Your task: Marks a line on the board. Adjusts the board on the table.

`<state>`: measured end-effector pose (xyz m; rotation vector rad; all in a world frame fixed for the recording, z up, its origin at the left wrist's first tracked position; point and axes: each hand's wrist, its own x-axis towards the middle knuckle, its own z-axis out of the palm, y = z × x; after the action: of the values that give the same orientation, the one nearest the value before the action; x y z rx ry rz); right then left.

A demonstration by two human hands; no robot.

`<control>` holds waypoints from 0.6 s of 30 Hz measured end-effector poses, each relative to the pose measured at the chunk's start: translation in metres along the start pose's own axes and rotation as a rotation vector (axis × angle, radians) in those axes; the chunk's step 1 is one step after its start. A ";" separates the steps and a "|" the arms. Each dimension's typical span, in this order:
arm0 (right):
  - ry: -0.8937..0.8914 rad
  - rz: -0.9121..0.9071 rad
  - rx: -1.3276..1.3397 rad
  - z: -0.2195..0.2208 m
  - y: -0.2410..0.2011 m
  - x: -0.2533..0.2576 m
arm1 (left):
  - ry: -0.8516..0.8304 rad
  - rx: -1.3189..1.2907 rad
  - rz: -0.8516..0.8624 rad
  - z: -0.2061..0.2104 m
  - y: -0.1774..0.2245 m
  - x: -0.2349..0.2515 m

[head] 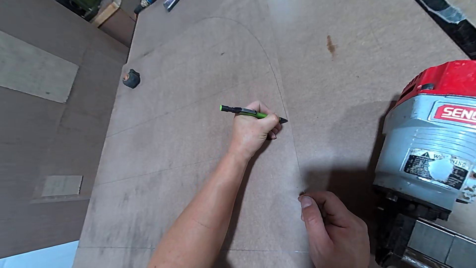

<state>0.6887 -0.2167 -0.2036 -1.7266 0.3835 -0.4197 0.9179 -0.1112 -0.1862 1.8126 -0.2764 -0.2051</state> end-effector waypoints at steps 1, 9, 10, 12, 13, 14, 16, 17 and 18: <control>0.001 0.002 0.006 0.000 0.000 0.000 | -0.004 0.003 -0.001 0.000 0.000 -0.002; 0.003 -0.001 0.022 0.000 0.000 -0.001 | -0.048 0.001 0.012 0.000 0.000 -0.015; 0.001 0.000 0.019 0.000 0.000 0.000 | -0.054 0.003 0.012 0.000 0.000 -0.016; -0.002 0.000 0.020 0.000 0.000 0.000 | -0.067 0.001 0.018 -0.001 0.000 -0.018; -0.002 0.001 0.023 0.000 0.000 0.000 | -0.071 0.001 0.018 -0.001 0.000 -0.018; -0.003 0.002 0.025 0.000 0.000 0.000 | -0.075 0.005 0.019 -0.001 0.000 -0.020; -0.003 0.001 0.027 0.000 -0.001 0.000 | -0.085 0.013 0.020 -0.001 0.000 -0.022; -0.002 0.000 0.024 0.000 -0.001 0.000 | -0.093 0.012 0.021 -0.001 0.000 -0.024; -0.001 -0.001 0.023 0.000 -0.001 0.000 | -0.100 0.013 0.021 -0.001 0.000 -0.025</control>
<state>0.6885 -0.2163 -0.2030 -1.7044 0.3753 -0.4227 0.8941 -0.1024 -0.1860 1.8141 -0.3681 -0.2797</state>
